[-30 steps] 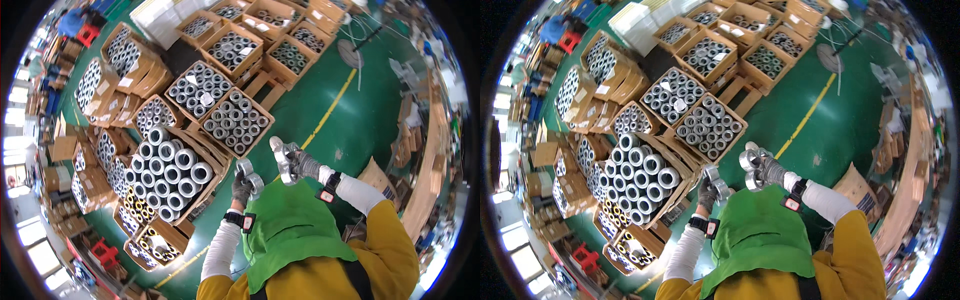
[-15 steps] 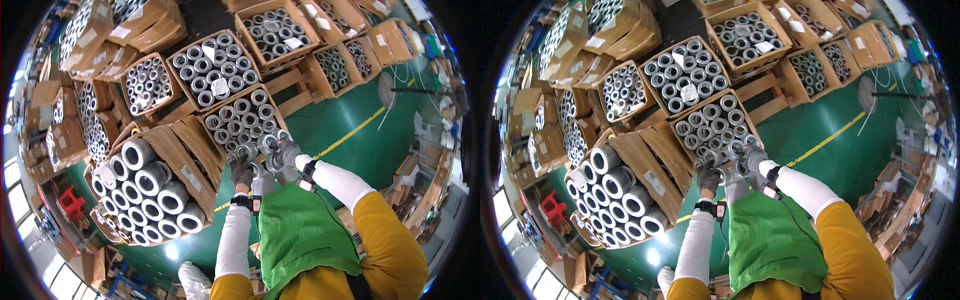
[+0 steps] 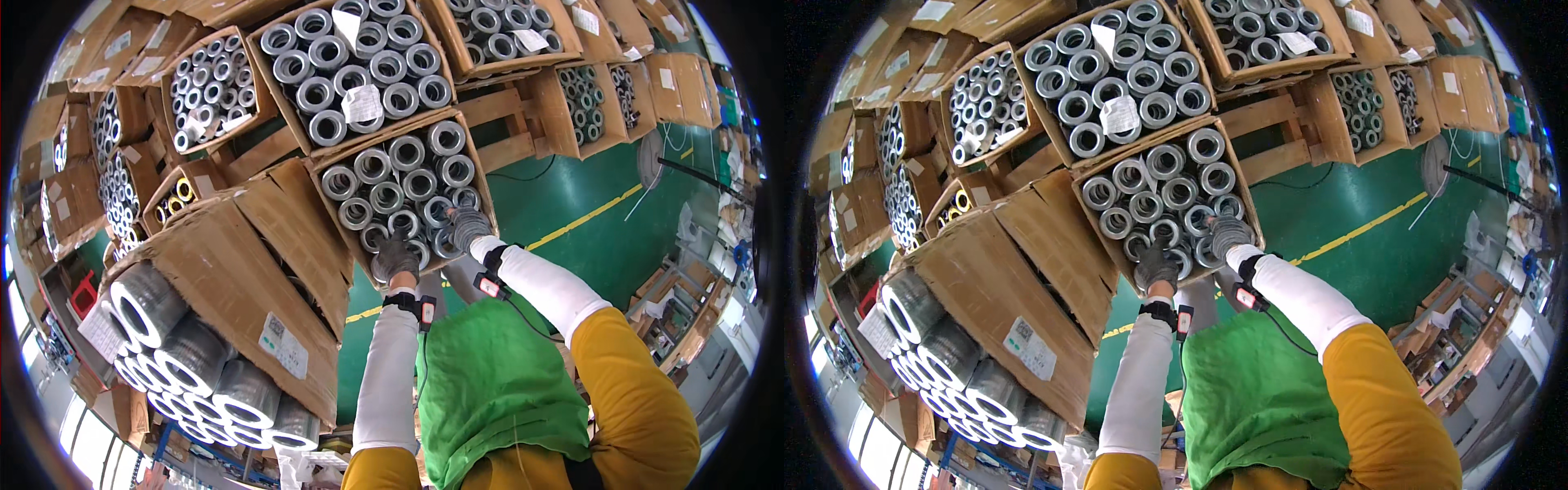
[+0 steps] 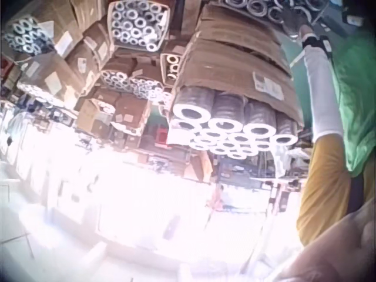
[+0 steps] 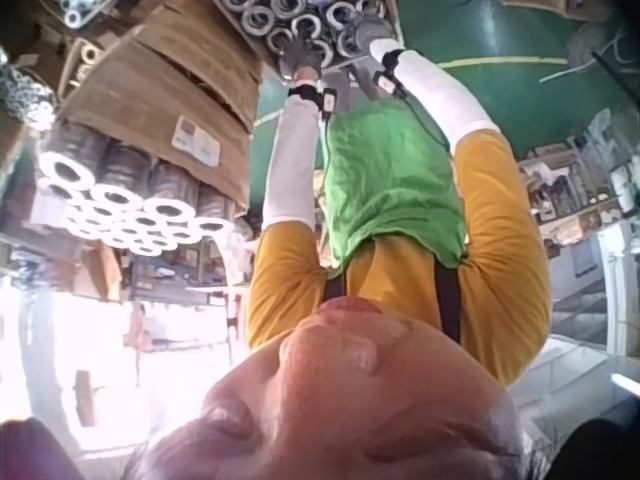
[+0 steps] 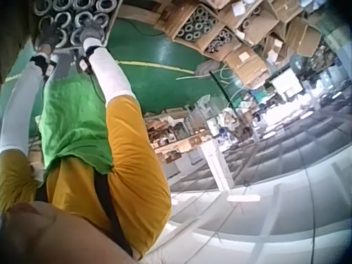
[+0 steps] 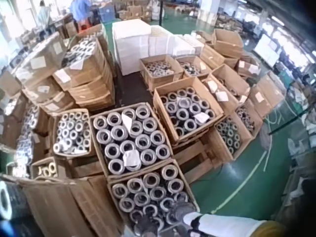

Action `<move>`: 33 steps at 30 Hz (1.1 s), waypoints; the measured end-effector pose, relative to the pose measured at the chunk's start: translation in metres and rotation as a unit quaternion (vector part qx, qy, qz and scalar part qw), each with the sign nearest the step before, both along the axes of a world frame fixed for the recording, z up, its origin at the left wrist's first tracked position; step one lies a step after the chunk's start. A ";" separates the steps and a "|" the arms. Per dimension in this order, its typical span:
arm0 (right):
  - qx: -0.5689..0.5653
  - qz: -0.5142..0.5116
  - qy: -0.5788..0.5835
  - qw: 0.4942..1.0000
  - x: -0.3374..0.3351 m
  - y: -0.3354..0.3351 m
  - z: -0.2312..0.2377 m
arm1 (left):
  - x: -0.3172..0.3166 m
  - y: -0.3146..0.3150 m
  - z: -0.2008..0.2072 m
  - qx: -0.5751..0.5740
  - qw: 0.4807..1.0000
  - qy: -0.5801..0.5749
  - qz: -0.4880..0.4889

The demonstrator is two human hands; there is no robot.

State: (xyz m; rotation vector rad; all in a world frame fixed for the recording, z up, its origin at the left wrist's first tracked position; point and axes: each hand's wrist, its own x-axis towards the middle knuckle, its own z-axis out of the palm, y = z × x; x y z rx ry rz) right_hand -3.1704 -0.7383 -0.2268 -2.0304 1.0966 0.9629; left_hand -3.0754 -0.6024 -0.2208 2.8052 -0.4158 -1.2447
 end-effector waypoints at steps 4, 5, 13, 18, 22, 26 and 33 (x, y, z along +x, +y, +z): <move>-0.070 -0.033 -0.020 0.997 -0.005 0.011 -0.024 | -0.002 -0.010 0.003 0.017 0.999 0.027 0.022; -0.095 -0.018 -0.025 0.995 -0.002 0.014 -0.023 | -0.003 -0.006 0.003 0.011 1.000 -0.001 -0.003; 0.004 0.096 -0.138 0.986 -0.059 -0.018 -0.009 | -0.017 0.031 0.054 -0.114 0.992 0.042 0.023; 0.046 0.043 -0.117 0.991 -0.093 -0.040 0.088 | -0.062 0.188 0.069 -0.199 0.953 0.199 0.113; 0.051 -0.093 -0.090 0.990 -0.163 -0.063 0.102 | -0.085 0.306 0.140 -0.178 0.764 0.249 0.568; 0.085 -0.217 -0.017 0.972 -0.179 -0.064 0.144 | -0.147 0.446 0.234 -0.085 0.701 0.109 0.700; 0.099 -0.174 -0.142 0.970 -0.165 -0.014 0.192 | -0.294 0.616 0.296 -0.141 0.696 0.022 0.703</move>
